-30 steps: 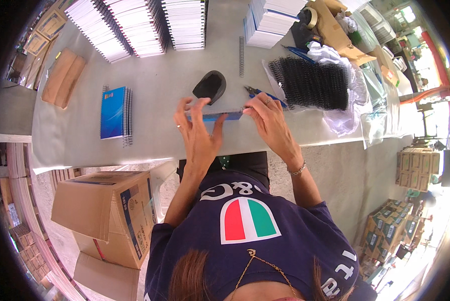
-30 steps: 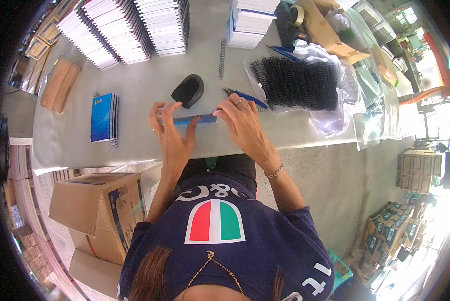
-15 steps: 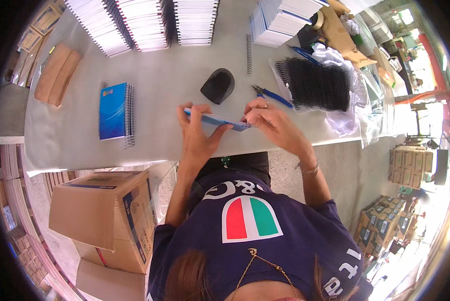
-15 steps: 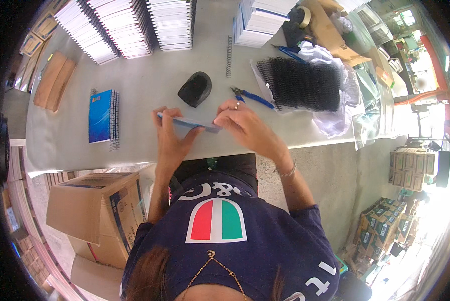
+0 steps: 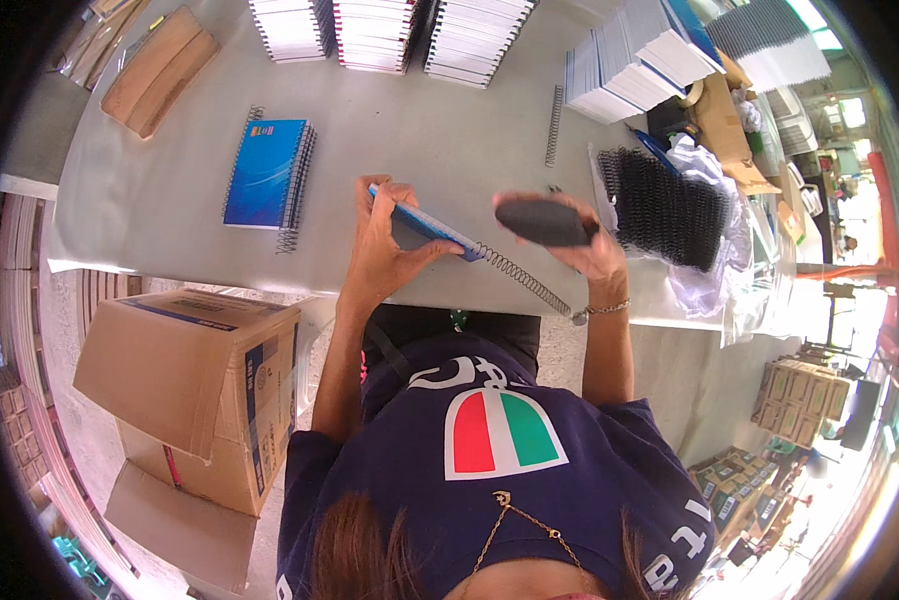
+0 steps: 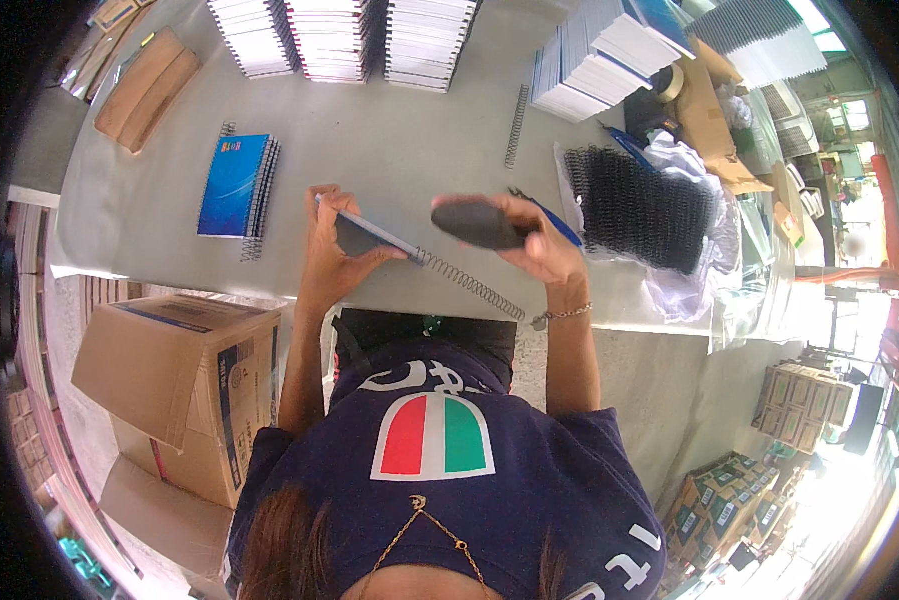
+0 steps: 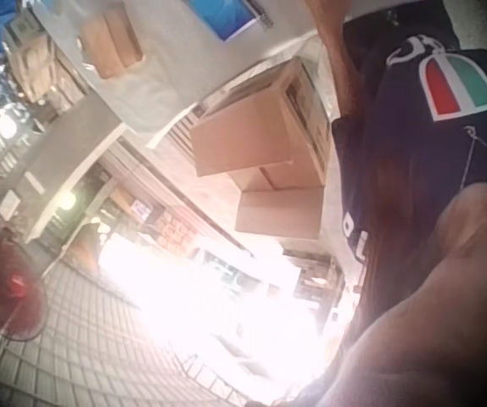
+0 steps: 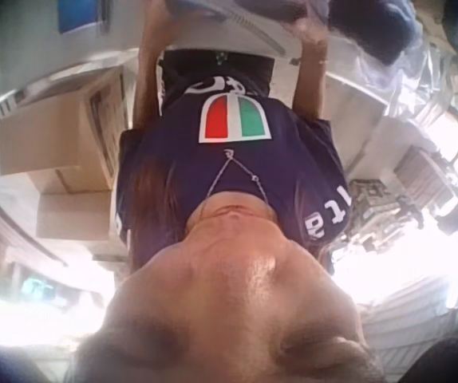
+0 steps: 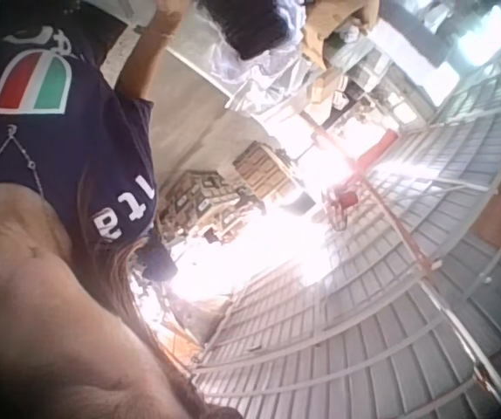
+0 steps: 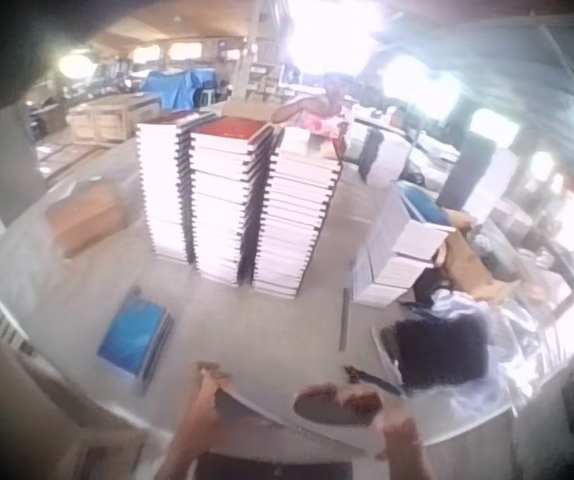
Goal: The person assembles spiral-bound notebooks by inserting metal coils into the punched edges of blue covers and paper stacks. They use pliers to secure the coils and place finished notebooks into a cardboard box.
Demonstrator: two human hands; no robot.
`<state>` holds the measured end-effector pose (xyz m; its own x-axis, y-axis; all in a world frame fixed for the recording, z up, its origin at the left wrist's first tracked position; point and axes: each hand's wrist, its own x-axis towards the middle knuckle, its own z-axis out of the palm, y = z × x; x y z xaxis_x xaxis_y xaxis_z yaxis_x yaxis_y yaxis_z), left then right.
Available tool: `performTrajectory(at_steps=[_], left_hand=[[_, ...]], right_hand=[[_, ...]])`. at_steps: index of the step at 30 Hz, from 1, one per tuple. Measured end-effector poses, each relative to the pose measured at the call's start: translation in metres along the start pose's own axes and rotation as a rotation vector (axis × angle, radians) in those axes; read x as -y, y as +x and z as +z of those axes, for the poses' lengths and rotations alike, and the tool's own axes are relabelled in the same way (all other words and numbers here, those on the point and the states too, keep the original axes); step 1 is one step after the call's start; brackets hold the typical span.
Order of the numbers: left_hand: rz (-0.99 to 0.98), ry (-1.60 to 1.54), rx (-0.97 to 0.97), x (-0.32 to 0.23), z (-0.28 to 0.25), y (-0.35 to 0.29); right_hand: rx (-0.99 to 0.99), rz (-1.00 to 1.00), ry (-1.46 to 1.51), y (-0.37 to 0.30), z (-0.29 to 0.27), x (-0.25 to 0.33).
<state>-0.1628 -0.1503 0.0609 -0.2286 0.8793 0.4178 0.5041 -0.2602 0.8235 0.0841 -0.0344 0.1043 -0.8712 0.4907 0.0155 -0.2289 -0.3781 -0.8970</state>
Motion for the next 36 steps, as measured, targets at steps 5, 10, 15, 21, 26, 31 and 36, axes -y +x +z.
performTrajectory(at_steps=[5,10,15,21,26,31,36], left_hand=[[0.024,-0.006,-0.002,0.003,0.001,0.001],[0.062,0.037,-0.013,0.000,-0.001,0.003],[0.039,0.028,0.016,0.000,-0.003,0.001],[0.051,-0.042,0.022,0.001,-0.001,0.005],[0.038,-0.042,0.023,-0.002,0.001,0.004],[0.027,-0.065,0.069,-0.004,0.002,0.001],[0.033,-0.110,0.114,0.002,0.002,-0.002]], right_hand=[[-0.170,0.184,-0.867,0.000,0.025,0.007],[-0.073,0.220,-0.642,-0.002,0.041,0.025],[-0.013,0.127,-0.385,-0.008,0.034,0.017],[-0.232,0.410,-0.855,0.005,0.052,0.019],[-0.187,0.062,-0.883,-0.014,0.061,0.016],[-0.321,0.097,-0.966,-0.006,0.056,0.016],[-0.211,0.163,-0.835,-0.013,0.060,0.017]])
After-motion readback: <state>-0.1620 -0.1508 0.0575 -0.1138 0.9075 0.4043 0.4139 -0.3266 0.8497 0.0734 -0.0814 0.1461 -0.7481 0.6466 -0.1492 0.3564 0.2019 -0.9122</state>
